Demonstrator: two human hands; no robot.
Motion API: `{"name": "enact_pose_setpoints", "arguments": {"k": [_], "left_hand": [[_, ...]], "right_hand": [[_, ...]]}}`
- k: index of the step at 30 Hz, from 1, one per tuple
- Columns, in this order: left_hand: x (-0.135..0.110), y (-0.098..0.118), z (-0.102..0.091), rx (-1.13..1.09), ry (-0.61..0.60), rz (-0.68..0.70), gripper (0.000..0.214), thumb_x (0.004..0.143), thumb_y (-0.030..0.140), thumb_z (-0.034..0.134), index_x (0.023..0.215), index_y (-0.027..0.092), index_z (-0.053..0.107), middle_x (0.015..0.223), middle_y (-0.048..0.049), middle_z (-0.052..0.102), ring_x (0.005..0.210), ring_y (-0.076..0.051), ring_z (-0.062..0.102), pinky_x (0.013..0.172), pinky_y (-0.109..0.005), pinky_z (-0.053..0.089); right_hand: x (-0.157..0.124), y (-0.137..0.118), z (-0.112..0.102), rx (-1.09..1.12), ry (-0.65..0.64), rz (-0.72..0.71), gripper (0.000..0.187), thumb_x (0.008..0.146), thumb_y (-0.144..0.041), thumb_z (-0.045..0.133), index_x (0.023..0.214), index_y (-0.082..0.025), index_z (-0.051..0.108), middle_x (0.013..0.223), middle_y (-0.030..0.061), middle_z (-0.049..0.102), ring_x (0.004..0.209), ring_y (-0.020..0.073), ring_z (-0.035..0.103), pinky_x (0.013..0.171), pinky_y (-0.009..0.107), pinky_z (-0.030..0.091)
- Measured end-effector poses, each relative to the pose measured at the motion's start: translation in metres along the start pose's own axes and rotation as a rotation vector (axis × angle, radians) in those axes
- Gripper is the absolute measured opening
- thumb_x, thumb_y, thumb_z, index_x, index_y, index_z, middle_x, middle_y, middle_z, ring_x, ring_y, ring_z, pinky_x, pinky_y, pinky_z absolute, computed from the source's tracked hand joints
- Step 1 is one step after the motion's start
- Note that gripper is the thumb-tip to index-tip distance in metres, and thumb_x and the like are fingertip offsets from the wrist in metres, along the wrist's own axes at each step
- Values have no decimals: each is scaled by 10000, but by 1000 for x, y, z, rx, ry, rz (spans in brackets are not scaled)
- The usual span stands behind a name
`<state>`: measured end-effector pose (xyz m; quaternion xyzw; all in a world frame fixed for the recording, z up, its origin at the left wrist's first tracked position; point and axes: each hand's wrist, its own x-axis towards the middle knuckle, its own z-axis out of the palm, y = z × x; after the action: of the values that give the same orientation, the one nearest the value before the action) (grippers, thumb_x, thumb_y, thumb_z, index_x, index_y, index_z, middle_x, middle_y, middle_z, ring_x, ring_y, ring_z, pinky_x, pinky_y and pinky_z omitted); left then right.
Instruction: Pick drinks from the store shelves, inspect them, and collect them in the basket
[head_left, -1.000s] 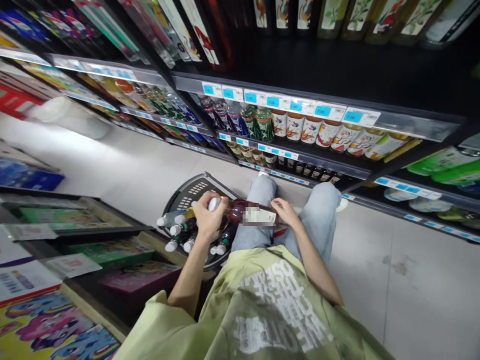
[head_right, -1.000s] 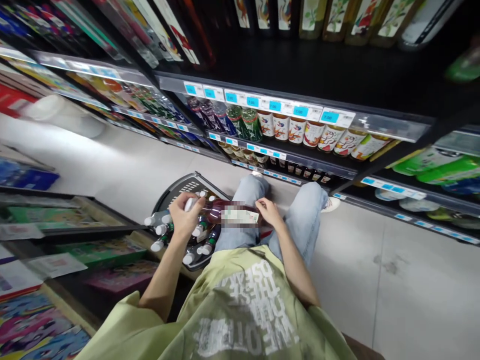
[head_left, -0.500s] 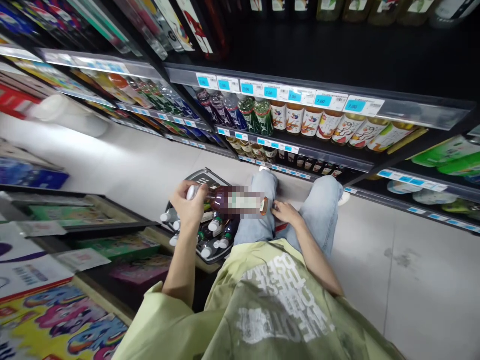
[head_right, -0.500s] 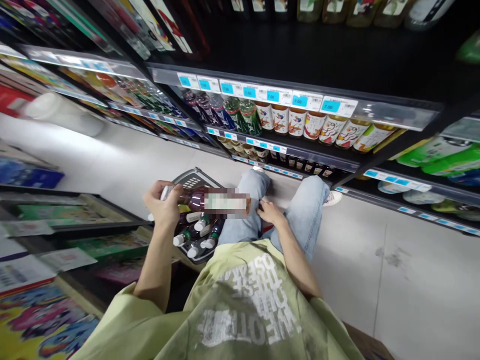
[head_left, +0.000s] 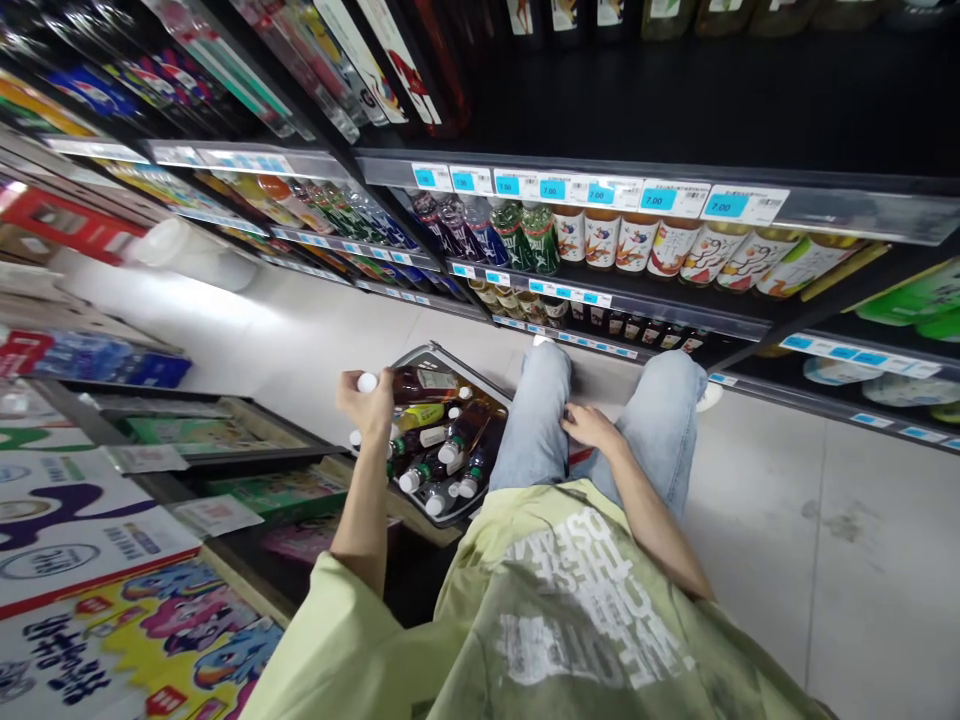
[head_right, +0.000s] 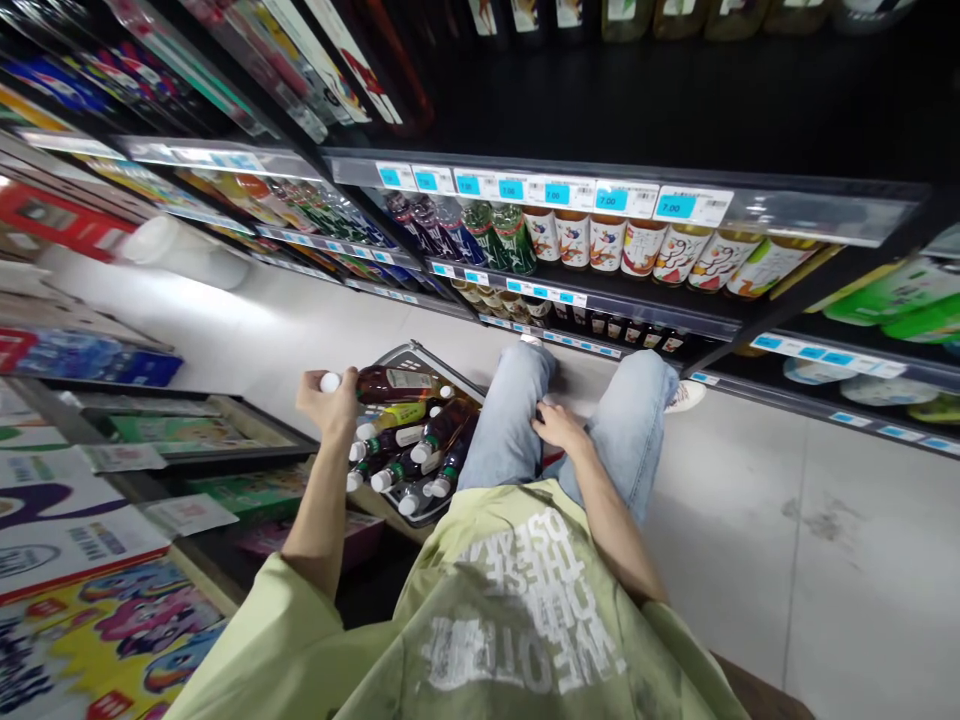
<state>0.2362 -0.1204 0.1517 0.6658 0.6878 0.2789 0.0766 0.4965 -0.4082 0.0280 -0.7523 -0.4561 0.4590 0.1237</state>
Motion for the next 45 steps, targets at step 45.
{"name": "enact_pose_setpoints", "arguments": {"k": [45], "left_hand": [[-4,-121,51,526,-879,278,558,605,743,611,869,282,442,922,-144,756,1074,-426,737,864,-420,564]], "right_hand": [[4,-3,-9,-8,-7,34,380,1084,-404,538,1376,-209,682,1340,143,771,1245,306,743,977,344,570]]}}
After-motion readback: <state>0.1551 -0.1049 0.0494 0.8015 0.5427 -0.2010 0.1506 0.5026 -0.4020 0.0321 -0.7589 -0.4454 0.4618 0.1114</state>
